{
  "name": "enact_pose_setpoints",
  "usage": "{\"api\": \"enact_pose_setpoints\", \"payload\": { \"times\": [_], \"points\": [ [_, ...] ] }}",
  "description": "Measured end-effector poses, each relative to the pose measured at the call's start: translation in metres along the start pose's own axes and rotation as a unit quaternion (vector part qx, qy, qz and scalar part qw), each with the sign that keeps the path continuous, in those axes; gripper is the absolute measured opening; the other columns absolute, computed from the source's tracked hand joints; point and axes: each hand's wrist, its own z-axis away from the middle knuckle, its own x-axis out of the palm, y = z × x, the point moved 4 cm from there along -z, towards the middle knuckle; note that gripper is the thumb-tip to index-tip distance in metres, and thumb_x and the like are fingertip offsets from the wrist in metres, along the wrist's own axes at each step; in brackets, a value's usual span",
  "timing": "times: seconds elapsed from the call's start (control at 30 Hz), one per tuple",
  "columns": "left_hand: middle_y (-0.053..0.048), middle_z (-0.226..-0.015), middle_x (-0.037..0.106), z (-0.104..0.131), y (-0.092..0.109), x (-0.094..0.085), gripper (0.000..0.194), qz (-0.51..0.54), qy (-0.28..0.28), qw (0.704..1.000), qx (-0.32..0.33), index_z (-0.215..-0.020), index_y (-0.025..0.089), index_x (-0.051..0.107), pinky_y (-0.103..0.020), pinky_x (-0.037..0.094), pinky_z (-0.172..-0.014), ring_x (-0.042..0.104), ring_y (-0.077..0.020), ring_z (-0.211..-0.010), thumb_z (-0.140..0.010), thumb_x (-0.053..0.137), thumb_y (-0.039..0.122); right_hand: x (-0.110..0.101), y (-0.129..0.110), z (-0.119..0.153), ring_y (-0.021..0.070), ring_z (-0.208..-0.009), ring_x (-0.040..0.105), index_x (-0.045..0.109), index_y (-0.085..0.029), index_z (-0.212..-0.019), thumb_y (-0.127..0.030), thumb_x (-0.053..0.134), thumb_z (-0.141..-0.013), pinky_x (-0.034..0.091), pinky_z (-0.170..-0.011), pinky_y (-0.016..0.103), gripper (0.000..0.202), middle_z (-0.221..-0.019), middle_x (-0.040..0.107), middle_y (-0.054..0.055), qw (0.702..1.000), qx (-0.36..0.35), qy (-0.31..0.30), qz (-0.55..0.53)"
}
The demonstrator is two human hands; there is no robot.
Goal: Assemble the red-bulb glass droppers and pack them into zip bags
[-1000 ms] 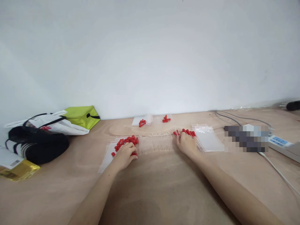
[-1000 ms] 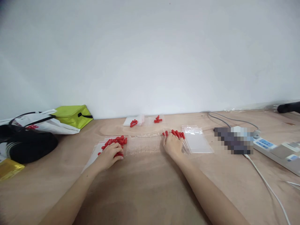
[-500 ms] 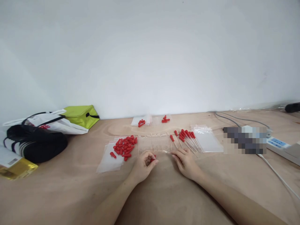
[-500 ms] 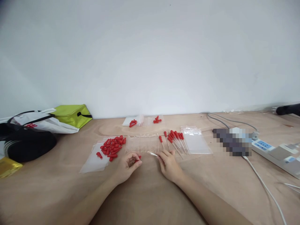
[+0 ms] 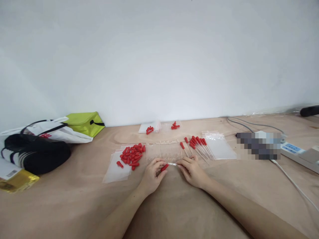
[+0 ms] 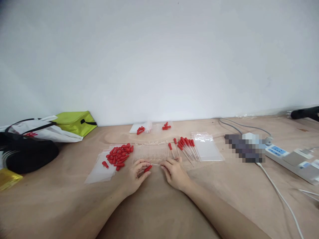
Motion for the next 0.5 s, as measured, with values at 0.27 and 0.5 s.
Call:
{"api": "enact_pose_setpoints", "payload": {
  "times": [0.27,0.5],
  "points": [
    [0.001,-0.068,0.059,-0.0015,-0.004,-0.0034,0.006,-0.077,0.049,0.996,-0.017,-0.076,0.018,0.055,-0.024,0.046,-0.059,0.055,-0.0131,-0.063,-0.078,0.051,0.022,0.0008,-0.0045,0.0001,0.0116,-0.071,0.057,0.058,-0.021,-0.088,-0.02,0.039,-0.087,0.029,-0.077,0.031,0.019,-0.08,0.064,0.001,0.999,-0.022,-0.021,-0.033],
    [0.002,-0.069,0.065,0.0001,-0.0044,-0.0033,0.01,-0.093,0.032,0.995,-0.021,-0.077,0.019,0.061,-0.024,0.042,-0.059,0.057,-0.0137,-0.062,-0.077,0.052,0.023,0.0032,-0.001,0.0009,0.0121,-0.068,0.054,0.06,-0.021,-0.086,-0.02,0.04,-0.087,0.027,-0.077,0.032,0.02,-0.075,0.062,0.0,0.996,-0.019,-0.035,-0.074]
  ]
}}
